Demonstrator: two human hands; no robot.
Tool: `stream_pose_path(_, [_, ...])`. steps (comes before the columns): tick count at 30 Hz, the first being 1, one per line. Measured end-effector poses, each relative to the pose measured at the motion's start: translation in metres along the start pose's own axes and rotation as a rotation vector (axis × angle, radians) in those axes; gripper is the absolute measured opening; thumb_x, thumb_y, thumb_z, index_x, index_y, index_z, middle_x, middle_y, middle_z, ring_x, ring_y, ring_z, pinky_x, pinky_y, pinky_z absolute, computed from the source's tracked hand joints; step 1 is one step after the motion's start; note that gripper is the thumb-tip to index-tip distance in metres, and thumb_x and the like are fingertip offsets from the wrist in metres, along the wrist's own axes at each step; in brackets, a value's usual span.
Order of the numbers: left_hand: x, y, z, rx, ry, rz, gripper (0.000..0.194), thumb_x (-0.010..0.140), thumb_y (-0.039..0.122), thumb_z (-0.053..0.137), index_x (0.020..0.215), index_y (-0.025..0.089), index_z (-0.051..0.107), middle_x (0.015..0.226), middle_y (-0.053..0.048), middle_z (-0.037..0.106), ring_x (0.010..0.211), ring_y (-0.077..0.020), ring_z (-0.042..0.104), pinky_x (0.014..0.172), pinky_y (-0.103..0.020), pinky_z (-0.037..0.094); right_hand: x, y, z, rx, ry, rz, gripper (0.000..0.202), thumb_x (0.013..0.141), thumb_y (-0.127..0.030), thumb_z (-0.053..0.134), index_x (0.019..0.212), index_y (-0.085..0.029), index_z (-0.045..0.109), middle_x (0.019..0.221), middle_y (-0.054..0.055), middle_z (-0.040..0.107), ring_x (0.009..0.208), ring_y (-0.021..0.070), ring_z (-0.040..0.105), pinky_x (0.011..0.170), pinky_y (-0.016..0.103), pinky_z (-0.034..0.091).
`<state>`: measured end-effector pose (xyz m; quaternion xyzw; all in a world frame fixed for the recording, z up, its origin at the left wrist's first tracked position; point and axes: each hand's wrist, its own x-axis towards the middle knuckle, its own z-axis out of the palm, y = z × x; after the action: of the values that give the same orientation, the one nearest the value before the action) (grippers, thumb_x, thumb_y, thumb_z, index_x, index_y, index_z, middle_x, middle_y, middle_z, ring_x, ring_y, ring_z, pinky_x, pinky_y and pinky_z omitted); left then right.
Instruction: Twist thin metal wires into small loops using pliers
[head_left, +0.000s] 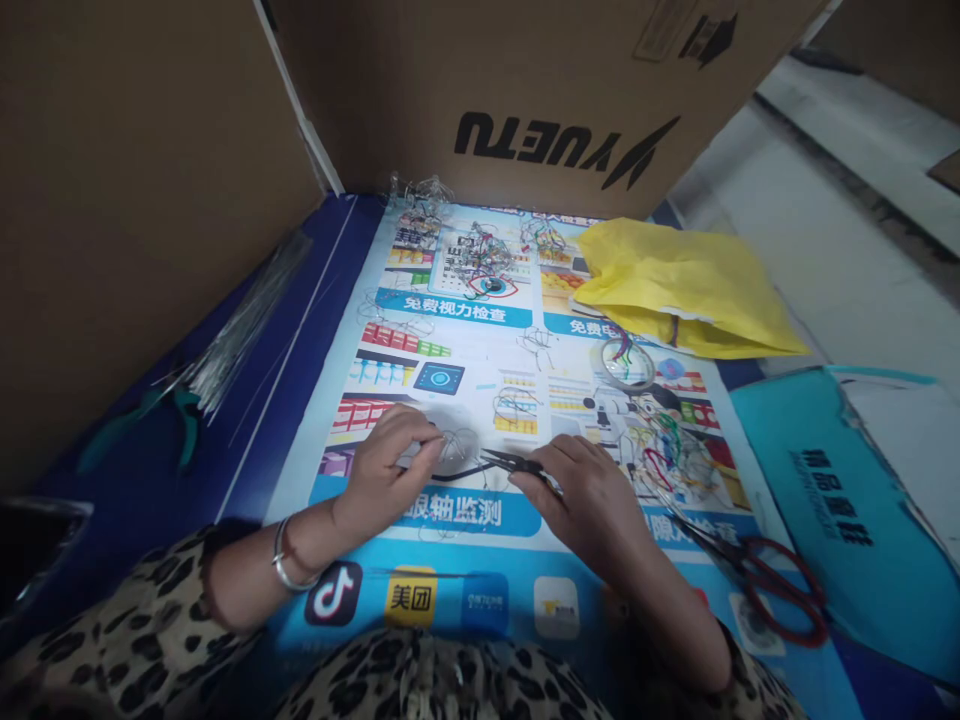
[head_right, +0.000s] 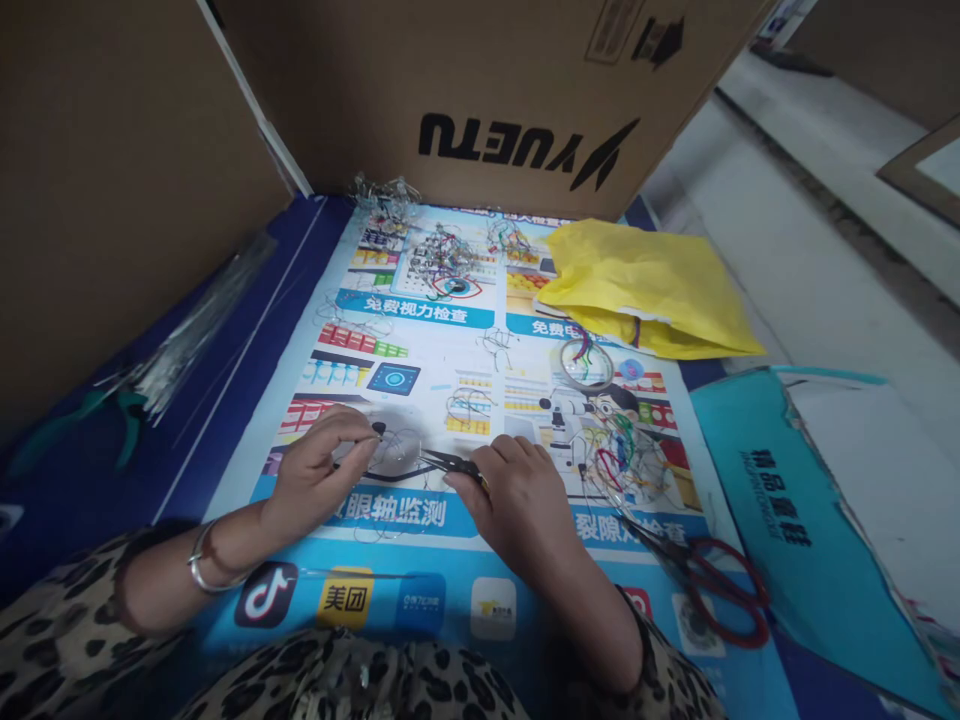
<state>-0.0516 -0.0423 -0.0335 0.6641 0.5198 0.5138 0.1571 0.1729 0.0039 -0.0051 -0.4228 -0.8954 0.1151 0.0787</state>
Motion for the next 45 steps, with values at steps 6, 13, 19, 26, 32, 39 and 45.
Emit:
stream_pose_path(6, [-0.001, 0.000, -0.001, 0.002, -0.012, -0.009, 0.007, 0.080, 0.011, 0.053, 0.080, 0.018, 0.056, 0.071, -0.002, 0.056, 0.072, -0.0153, 0.052, 0.068, -0.033, 0.045, -0.002, 0.003, -0.004, -0.009, -0.053, -0.023, 0.028, 0.086, -0.041, 0.048, 0.079, -0.017, 0.062, 0.074, 0.006, 0.058, 0.076, 0.0177, 0.054, 0.069, 0.029, 0.036])
stream_pose_path(13, [-0.003, -0.002, -0.001, -0.003, -0.040, 0.020, 0.009, 0.080, 0.010, 0.054, 0.084, 0.018, 0.056, 0.074, -0.002, 0.059, 0.075, -0.0157, 0.053, 0.070, -0.034, 0.045, 0.000, 0.002, -0.008, 0.007, -0.134, -0.035, 0.029, 0.086, -0.042, 0.049, 0.079, -0.018, 0.064, 0.075, 0.005, 0.062, 0.077, 0.0173, 0.056, 0.069, 0.028, 0.037])
stream_pose_path(19, [-0.002, -0.002, 0.000, -0.036, -0.059, 0.013, 0.008, 0.080, 0.011, 0.054, 0.084, 0.018, 0.057, 0.074, -0.002, 0.059, 0.076, -0.0160, 0.053, 0.069, -0.033, 0.045, -0.002, 0.002, -0.008, 0.026, -0.128, -0.052, 0.029, 0.086, -0.043, 0.050, 0.080, -0.019, 0.066, 0.074, 0.004, 0.063, 0.077, 0.0171, 0.057, 0.069, 0.027, 0.036])
stream_pose_path(26, [-0.002, -0.003, -0.003, -0.147, -0.130, -0.054, 0.007, 0.082, 0.013, 0.051, 0.086, 0.017, 0.055, 0.079, -0.004, 0.056, 0.081, -0.0172, 0.052, 0.073, -0.035, 0.044, -0.002, 0.003, -0.008, 0.021, -0.097, -0.057, 0.029, 0.085, -0.044, 0.051, 0.081, -0.020, 0.067, 0.074, 0.004, 0.063, 0.076, 0.0171, 0.056, 0.069, 0.027, 0.035])
stream_pose_path(32, [0.001, 0.001, -0.006, -0.216, -0.229, -0.126, 0.011, 0.086, 0.019, 0.045, 0.080, 0.017, 0.054, 0.081, -0.005, 0.054, 0.085, -0.0182, 0.050, 0.077, -0.035, 0.042, -0.001, 0.003, -0.006, -0.027, -0.045, -0.057, 0.030, 0.084, -0.044, 0.052, 0.078, -0.019, 0.067, 0.072, 0.004, 0.062, 0.073, 0.0178, 0.056, 0.068, 0.028, 0.034])
stream_pose_path(39, [0.000, -0.002, -0.004, -0.165, -0.223, -0.093, 0.007, 0.084, 0.018, 0.051, 0.083, 0.018, 0.058, 0.083, -0.005, 0.056, 0.088, -0.0186, 0.050, 0.079, -0.036, 0.042, -0.001, 0.005, -0.004, -0.057, 0.021, -0.106, 0.031, 0.083, -0.046, 0.052, 0.076, -0.019, 0.066, 0.069, 0.003, 0.060, 0.071, 0.0178, 0.052, 0.065, 0.028, 0.031])
stream_pose_path(45, [-0.001, -0.012, -0.002, -0.162, -0.232, 0.005, 0.008, 0.083, 0.016, 0.055, 0.085, 0.020, 0.061, 0.080, -0.003, 0.059, 0.088, -0.0185, 0.050, 0.082, -0.037, 0.040, 0.001, 0.007, -0.006, -0.128, 0.059, -0.136, 0.027, 0.082, -0.042, 0.056, 0.068, -0.019, 0.062, 0.066, 0.003, 0.058, 0.069, 0.0180, 0.049, 0.066, 0.029, 0.029])
